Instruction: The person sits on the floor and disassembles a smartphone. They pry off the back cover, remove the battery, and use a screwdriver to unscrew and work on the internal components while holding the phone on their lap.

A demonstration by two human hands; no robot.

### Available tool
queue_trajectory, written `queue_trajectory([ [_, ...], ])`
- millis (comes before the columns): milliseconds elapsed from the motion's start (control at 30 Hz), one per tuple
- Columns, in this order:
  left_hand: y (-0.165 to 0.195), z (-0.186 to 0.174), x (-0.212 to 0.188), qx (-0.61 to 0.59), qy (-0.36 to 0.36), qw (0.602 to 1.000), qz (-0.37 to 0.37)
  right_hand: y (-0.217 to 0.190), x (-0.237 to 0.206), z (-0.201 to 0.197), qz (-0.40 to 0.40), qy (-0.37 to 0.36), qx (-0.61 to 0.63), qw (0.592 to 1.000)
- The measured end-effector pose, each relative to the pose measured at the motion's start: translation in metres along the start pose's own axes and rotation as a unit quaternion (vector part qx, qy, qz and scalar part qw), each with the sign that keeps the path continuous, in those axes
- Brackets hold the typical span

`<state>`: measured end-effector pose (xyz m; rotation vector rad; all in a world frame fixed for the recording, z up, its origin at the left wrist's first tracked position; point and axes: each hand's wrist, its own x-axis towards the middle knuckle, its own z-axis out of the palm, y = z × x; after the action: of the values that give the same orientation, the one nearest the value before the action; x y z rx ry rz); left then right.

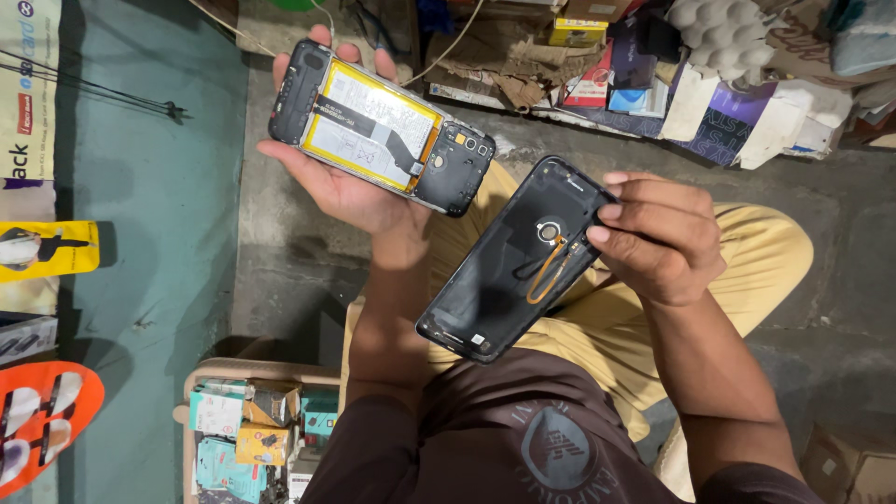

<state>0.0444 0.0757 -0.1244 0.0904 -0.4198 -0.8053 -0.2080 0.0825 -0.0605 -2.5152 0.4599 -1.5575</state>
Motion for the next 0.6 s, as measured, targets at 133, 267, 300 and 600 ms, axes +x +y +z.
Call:
queue_trajectory([
  [133,0.0001,-0.0004,0.0000,-0.002,0.000,1.000,-0.001,0.0008,0.0014,0.0000,0.000,-0.001,0.013,1.000],
  [267,0.0000,-0.0003,0.0004,-0.006,0.003,1.000,-0.005,0.0022,0.0024,-0.0009,-0.004,-0.008,0.016,1.000],
  [300,-0.0001,-0.0001,0.0003,-0.009,0.004,1.000,-0.005,0.0021,0.0025,-0.0012,-0.003,-0.009,0.015,1.000],
  [600,-0.0013,0.0004,0.0005,-0.005,0.002,1.000,0.000,0.0036,0.0044,-0.0025,-0.006,-0.018,0.022,1.000],
])
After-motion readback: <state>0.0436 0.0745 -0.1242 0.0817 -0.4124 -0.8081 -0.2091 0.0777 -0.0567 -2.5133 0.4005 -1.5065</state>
